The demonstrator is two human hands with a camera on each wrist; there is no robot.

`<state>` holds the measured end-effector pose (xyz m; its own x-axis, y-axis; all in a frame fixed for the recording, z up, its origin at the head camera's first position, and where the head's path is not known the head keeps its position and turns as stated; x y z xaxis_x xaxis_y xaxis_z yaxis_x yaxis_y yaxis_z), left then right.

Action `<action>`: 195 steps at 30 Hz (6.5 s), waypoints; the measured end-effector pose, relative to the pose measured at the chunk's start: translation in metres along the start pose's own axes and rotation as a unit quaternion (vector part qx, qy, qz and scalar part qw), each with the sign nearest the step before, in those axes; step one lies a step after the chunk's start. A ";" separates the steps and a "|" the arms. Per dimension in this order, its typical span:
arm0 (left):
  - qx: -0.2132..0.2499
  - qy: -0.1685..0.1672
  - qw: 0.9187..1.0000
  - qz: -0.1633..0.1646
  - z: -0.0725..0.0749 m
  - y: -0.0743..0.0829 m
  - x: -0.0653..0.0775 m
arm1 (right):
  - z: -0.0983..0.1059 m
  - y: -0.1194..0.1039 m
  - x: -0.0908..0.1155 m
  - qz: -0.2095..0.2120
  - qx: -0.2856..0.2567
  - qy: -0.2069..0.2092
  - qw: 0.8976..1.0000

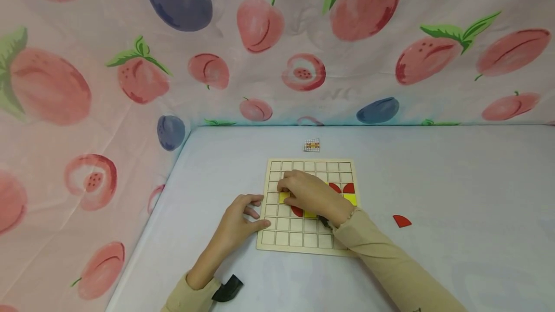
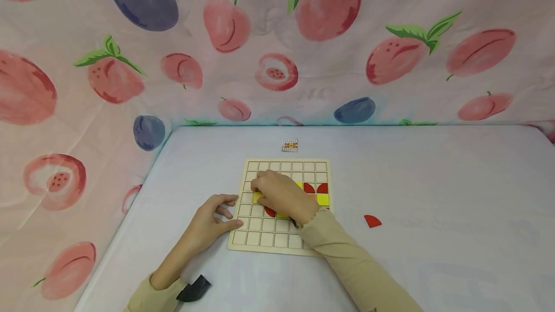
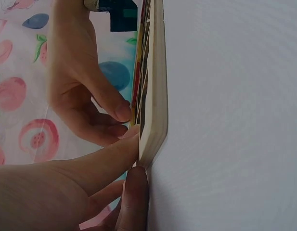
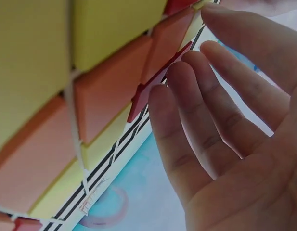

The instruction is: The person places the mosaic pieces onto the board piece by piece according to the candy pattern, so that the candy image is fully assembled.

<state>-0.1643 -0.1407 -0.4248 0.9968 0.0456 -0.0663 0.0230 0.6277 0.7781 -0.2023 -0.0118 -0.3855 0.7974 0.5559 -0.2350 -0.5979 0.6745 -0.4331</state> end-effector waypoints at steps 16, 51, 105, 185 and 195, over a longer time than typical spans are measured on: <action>-0.010 0.000 1.000 0.001 0.000 -0.001 -0.001 | 0.020 0.009 0.015 -0.028 0.008 0.010 1.000; -0.017 0.005 1.000 0.011 0.000 -0.002 -0.001 | 0.062 0.025 0.073 0.020 0.047 0.094 0.994; -0.014 0.008 1.000 0.013 0.000 0.000 0.000 | 0.097 0.105 0.179 -0.101 0.135 0.058 0.984; -0.021 0.007 0.999 0.027 -0.001 -0.002 -0.001 | 0.093 0.056 0.127 -0.066 0.062 0.102 0.991; -0.018 0.007 0.999 0.028 -0.001 -0.002 0.000 | 0.086 0.039 0.109 -0.053 0.043 0.096 0.993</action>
<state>-0.1646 -0.1411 -0.4272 0.9953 0.0913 -0.0326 -0.0349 0.6513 0.7581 -0.1456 0.1171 -0.3536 0.8518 0.3825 -0.3580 -0.5086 0.7675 -0.3902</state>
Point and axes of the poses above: each hand's wrist, its own x-axis away from the middle knuckle, its own z-axis out of the back of the hand, y = z × x, the point moved 10 cm from there along -x, towards the middle knuckle, and after that the axes turned 15 degrees about y, right-handed, at the moved point
